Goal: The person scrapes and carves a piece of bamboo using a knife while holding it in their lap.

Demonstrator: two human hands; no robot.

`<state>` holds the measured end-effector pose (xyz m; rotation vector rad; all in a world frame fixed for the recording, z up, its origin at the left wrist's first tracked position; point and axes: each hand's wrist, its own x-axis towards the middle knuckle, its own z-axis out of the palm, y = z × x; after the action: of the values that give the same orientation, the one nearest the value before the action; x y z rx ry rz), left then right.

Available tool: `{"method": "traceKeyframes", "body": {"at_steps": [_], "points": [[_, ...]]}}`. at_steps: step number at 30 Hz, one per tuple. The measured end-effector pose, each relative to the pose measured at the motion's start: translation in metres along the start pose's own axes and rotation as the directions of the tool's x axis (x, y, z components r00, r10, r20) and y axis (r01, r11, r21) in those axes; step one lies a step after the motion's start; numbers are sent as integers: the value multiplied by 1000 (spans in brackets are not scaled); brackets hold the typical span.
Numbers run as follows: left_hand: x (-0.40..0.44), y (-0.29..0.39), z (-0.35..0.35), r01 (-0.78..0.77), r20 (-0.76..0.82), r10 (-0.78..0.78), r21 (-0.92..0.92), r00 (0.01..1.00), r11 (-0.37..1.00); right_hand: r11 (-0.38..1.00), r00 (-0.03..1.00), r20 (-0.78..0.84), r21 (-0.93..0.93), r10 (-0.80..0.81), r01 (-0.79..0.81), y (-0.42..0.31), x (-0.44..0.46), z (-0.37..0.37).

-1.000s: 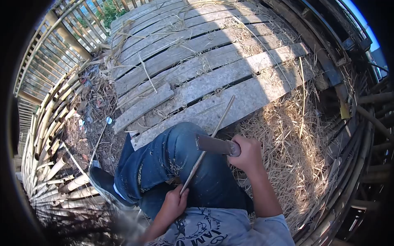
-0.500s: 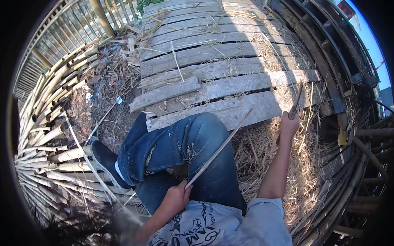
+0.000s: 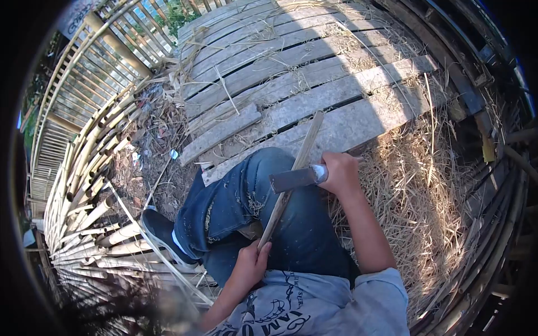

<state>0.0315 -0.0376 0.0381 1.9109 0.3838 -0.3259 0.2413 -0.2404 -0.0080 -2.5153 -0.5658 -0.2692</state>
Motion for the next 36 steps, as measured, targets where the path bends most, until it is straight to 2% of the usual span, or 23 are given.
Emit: {"method": "traceKeyframes", "body": {"at_steps": [3, 6, 8, 9, 10, 12, 13, 14, 15, 16, 18, 19, 20, 22, 23, 24, 25, 26, 27, 28, 30, 31, 36], "points": [[1, 3, 4, 23, -3, -23, 14, 1000, 1000, 1000, 999, -46, -9, 20, -20, 10, 2, -5], [1, 3, 5, -25, 31, 23, 70, 999, 997, 997, 993, -84, 1, 77, -77, 17, -1, -9], [1, 8, 4, 52, 46, -55, 71, 997, 996, 1000, 994, -106, -12, 27, -28, 21, 3, -7], [-1, 12, 4, 46, 44, -49, 60, 998, 997, 996, 996, -25, -8, 91, -91, 22, 4, -8], [-3, 12, 3, 41, 40, -44, 78, 998, 996, 995, 995, -38, 6, 96, -95, 23, 6, -9], [-9, 6, 1, 71, 40, -75, 88, 996, 994, 867, 867, -17, -9, 498, -498, 28, 13, -10], [-15, -2, 3, 69, 28, -72, 93, 997, 993, 639, 646, 6, 138, 764, -757, 83, 22, -11], [-30, -17, 0, 93, 37, -97, 103, 995, 990, 576, 550, -173, 221, 817, -787, 118, 15, -29], [-39, -31, -9, 103, 50, -111, 129, 993, 986, 617, 555, -270, 356, 787, -702, 118, 5, -67], [-42, -45, -11, 44, 45, -47, 75, 998, 996, 644, 591, -288, 504, 753, -575, 142, -12, -75], [-34, -20, -12, 246, 133, -235, -78, 963, 966, 674, 599, -314, 425, 736, -605, 84, -19, -101], [-25, -17, -11, 271, 189, -244, -128, 951, 954, 741, 728, -209, 377, 653, -556, 65, -25, -97], [-13, -18, -7, 264, 177, -238, -144, 955, 954, 804, 827, -116, 343, 550, -486, 51, -27, -96], [1, -21, -7, 314, 257, -260, -200, 931, 928, 862, 909, 27, 305, 417, -405, 30, -35, -67], [5, -22, -5, 197, 208, -163, -156, 964, 968, 870, 935, 72, 346, 348, -350, 18, -37, -54], [5, -22, -5, 194, 205, -164, -135, 965, 972, 871, 955, 117, 392, 271, -295, 8, -36, -41], [1, -23, -6, 228, 229, -189, -159, 955, 961, 899, 978, 77, 386, 193, -208, -1, -32, -24], [-1, -24, -9, 265, 251, -216, -181, 944, 947, 917, 993, 39, 379, 113, -119, -9, -27, -10], [-4, -17, -7, 264, 222, -225, -167, 949, 950, 941, 993, 80, 320, 85, -107, -18, -18, -3], [-9, -13, -4, 275, 215, -239, -152, 947, 949, 934, 992, 82, 338, 91, -114, -18, -9, -2], [-15, -8, 6, 186, 20, -186, 5, 982, 982, 988, 988, 149, 147, 30, -52, -9, 12, -6], [-15, -4, 7, 180, -6, -180, 21, 984, 983, 990, 986, 164, 142, -2, -21, -2, 18, -1], [-12, 5, 7, 194, -43, -198, -81, 979, 978, 996, 994, 102, 83, -45, 36, 2, 30, 2]]}}
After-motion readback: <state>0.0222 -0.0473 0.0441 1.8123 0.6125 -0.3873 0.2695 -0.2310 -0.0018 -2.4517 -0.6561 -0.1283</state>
